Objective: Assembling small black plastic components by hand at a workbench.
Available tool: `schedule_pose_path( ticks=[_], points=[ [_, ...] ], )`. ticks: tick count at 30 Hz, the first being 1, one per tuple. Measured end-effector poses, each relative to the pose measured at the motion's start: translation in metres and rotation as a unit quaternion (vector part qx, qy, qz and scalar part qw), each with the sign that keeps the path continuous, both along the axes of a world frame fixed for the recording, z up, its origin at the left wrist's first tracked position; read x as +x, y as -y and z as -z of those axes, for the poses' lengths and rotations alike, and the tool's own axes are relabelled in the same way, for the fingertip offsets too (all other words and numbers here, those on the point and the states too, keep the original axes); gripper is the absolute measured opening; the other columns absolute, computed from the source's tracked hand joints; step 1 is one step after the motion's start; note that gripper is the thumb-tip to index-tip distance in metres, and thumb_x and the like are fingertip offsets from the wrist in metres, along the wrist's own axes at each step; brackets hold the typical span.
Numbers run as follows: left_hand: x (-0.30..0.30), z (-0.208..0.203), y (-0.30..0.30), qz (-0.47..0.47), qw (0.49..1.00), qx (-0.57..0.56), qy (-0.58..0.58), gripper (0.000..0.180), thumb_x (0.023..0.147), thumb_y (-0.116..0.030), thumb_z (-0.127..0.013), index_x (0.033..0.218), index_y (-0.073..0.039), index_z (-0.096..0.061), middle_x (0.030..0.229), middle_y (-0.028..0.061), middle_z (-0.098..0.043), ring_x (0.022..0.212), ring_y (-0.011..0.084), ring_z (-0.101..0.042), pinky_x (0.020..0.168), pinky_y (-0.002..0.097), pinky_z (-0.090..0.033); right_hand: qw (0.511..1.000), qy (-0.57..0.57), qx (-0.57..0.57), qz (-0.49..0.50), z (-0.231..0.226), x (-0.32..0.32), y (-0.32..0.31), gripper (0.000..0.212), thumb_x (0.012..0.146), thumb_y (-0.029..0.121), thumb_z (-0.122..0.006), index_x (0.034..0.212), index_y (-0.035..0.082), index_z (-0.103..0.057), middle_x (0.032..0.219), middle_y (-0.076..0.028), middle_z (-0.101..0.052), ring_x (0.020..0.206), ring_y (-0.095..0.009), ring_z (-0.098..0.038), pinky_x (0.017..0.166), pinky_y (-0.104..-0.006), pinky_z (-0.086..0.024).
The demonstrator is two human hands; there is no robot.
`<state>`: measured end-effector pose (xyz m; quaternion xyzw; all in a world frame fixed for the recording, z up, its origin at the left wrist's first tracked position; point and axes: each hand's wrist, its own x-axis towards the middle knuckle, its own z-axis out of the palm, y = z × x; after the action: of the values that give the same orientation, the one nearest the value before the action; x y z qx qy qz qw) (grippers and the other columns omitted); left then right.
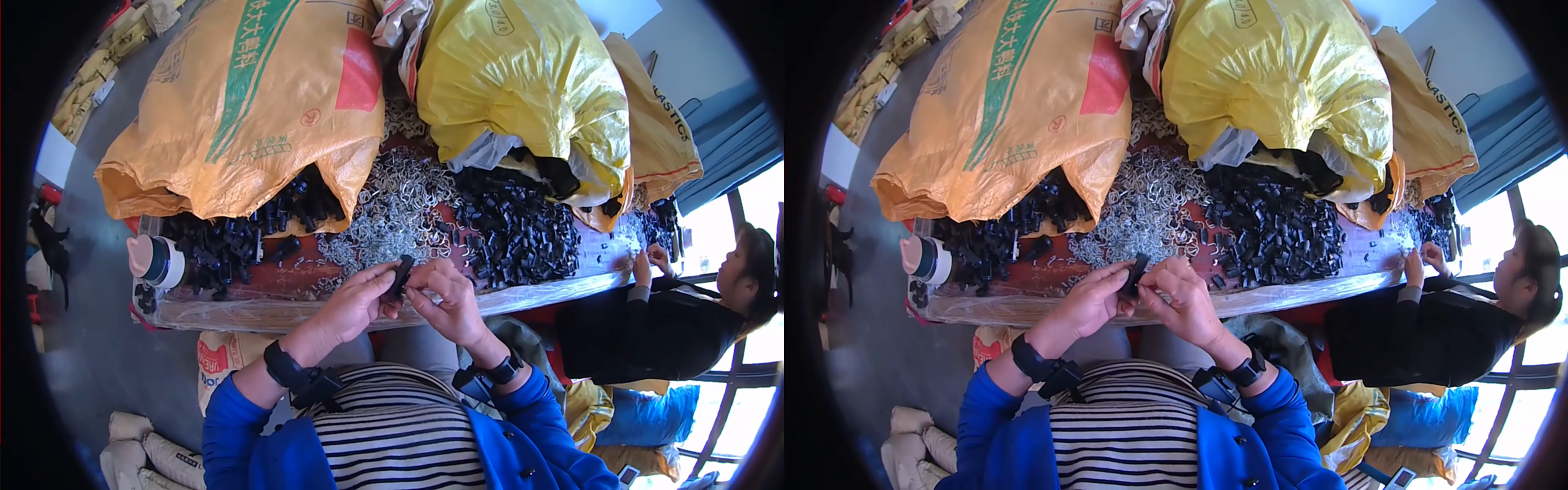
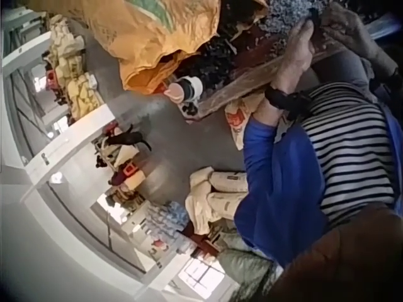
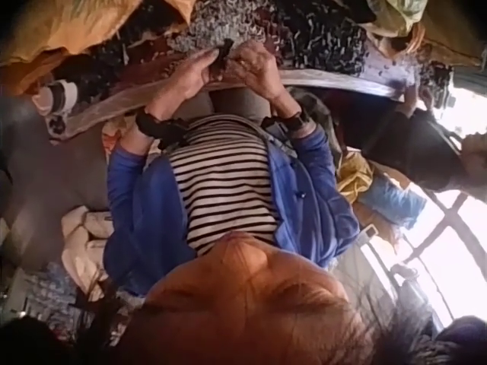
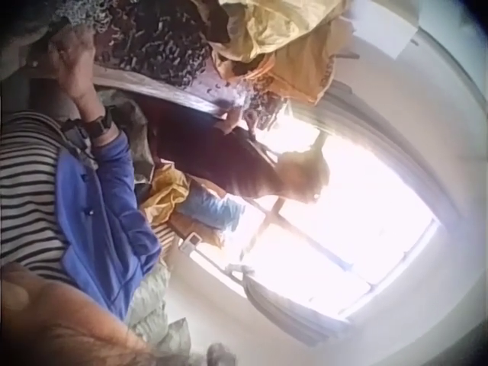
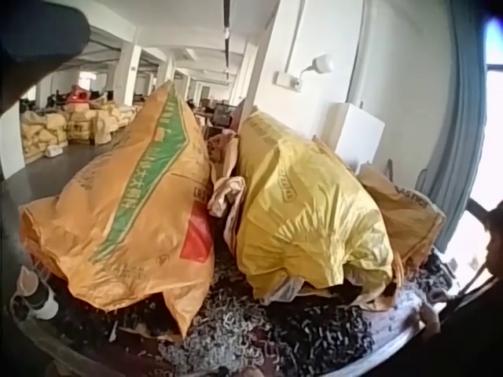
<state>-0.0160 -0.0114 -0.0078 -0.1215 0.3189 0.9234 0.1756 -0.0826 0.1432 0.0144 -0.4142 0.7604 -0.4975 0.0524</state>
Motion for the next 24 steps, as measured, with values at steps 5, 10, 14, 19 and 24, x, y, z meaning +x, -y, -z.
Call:
schedule_pose_path(
  ticks=[5, 10, 14, 19, 24],
  points=[
    [-0.001, 0.013, 0.002, 0.013, 0.998, -0.056, 0.006, 0.028, 0.087, -0.025, -0.038, 0.101, -0.003, -0.049, 0.083, 0.0036, -0.054, 0.067, 0.0083, -0.051, 0.059, 0.02, -0.044, 0.992, -0.11, 0.063, 0.0, -0.002, -0.004, 0.005, 0.015, 0.06, 0.001, -0.063, 0.073, 0.005, -0.056, 0.081, -0.007, -0.049, 0.073, -0.022, -0.045, 0.064, -0.029, -0.036],
    [0.0, 0.015, 0.0, 0.023, 0.996, -0.082, -0.01, 0.028, 0.088, -0.025, -0.038, 0.1, -0.002, -0.049, 0.083, 0.0034, -0.054, 0.068, 0.008, -0.051, 0.061, 0.0199, -0.044, 0.983, -0.162, 0.09, -0.016, -0.004, -0.007, 0.009, 0.015, 0.056, 0.005, -0.062, 0.069, 0.007, -0.056, 0.087, -0.004, -0.047, 0.081, -0.022, -0.042, 0.068, -0.0316, -0.033],
    [0.006, 0.018, -0.004, 0.049, 0.992, -0.113, -0.029, 0.027, 0.087, -0.021, -0.039, 0.105, -0.001, -0.046, 0.087, 0.0046, -0.053, 0.073, 0.0091, -0.052, 0.064, 0.0216, -0.044, 0.982, -0.153, 0.103, -0.03, -0.007, -0.004, 0.007, 0.011, 0.055, 0.008, -0.061, 0.063, 0.008, -0.054, 0.088, -0.002, -0.047, 0.082, -0.022, -0.041, 0.068, -0.0332, -0.031],
    [0.015, 0.01, -0.012, 0.065, 0.987, -0.146, -0.034, 0.029, 0.087, -0.02, -0.04, 0.108, -0.001, -0.044, 0.088, 0.0044, -0.053, 0.075, 0.0087, -0.052, 0.068, 0.0211, -0.044, 0.978, -0.139, 0.15, -0.032, -0.016, 0.004, 0.003, 0.009, 0.055, 0.009, -0.061, 0.058, 0.008, -0.053, 0.088, -0.001, -0.047, 0.084, -0.021, -0.042, 0.069, -0.0333, -0.031],
    [0.015, 0.012, -0.01, 0.076, 0.987, -0.133, -0.039, 0.028, 0.086, -0.018, -0.041, 0.109, -0.001, -0.044, 0.089, 0.0056, -0.054, 0.077, 0.0098, -0.053, 0.069, 0.022, -0.044, 0.977, -0.142, 0.152, -0.037, -0.017, 0.005, 0.001, 0.009, 0.054, 0.009, -0.061, 0.06, 0.008, -0.054, 0.087, -0.001, -0.048, 0.085, -0.02, -0.042, 0.07, -0.0324, -0.03]
  ],
)
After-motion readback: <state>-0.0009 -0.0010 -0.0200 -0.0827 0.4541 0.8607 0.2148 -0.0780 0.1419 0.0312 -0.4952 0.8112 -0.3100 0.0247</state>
